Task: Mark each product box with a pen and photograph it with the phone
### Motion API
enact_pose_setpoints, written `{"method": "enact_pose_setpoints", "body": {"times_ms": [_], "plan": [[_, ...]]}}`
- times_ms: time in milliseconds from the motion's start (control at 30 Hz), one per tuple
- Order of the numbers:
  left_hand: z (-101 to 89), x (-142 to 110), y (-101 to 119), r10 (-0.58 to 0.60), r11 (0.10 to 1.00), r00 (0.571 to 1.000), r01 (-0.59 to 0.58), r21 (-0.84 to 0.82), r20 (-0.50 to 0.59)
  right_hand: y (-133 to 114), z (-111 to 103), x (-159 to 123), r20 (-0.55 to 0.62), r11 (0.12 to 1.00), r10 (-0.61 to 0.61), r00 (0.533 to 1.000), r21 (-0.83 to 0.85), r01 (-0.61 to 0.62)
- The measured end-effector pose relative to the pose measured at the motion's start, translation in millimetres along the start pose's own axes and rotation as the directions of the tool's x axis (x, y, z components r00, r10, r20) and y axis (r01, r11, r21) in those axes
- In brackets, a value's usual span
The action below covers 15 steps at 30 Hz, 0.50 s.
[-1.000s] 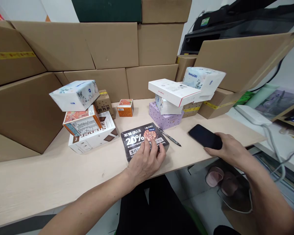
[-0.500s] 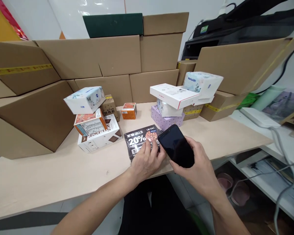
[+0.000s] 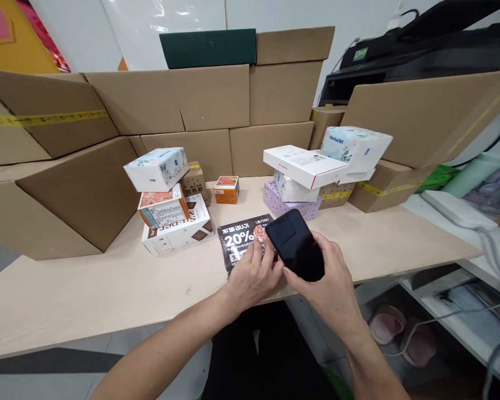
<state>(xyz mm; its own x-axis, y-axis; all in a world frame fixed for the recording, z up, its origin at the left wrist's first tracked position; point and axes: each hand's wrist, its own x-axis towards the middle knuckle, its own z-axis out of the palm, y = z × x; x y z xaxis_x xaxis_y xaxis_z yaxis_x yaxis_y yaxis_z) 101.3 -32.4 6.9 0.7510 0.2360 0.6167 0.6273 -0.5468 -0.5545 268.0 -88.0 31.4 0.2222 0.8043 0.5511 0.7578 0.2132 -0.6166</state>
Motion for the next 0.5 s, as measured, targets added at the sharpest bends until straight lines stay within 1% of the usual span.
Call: {"method": "enact_pose_setpoints", "body": {"times_ms": [200,367,500], "plan": [[1.3,-1.1,0.1,-0.004,1.0,1.0,0.004,-0.022,-0.003,-0.2,1.1,-0.6,0.004,1.0,0.002,1.0,0.009,-0.002],[3.2,-1.3,1.8,-0.015,1.0,0.999,0.014,-0.015,-0.033,-1.6,3.5,0.2,-0.002,1.0,0.009,1.0,0.026,-0.009],[1.6,0.4,1.3,-0.018,1.0,0.998,0.017,-0.015,-0.052,-2.9,3.9,0.2,0.015,0.999,0.021,1.0,0.042,-0.022]]}}
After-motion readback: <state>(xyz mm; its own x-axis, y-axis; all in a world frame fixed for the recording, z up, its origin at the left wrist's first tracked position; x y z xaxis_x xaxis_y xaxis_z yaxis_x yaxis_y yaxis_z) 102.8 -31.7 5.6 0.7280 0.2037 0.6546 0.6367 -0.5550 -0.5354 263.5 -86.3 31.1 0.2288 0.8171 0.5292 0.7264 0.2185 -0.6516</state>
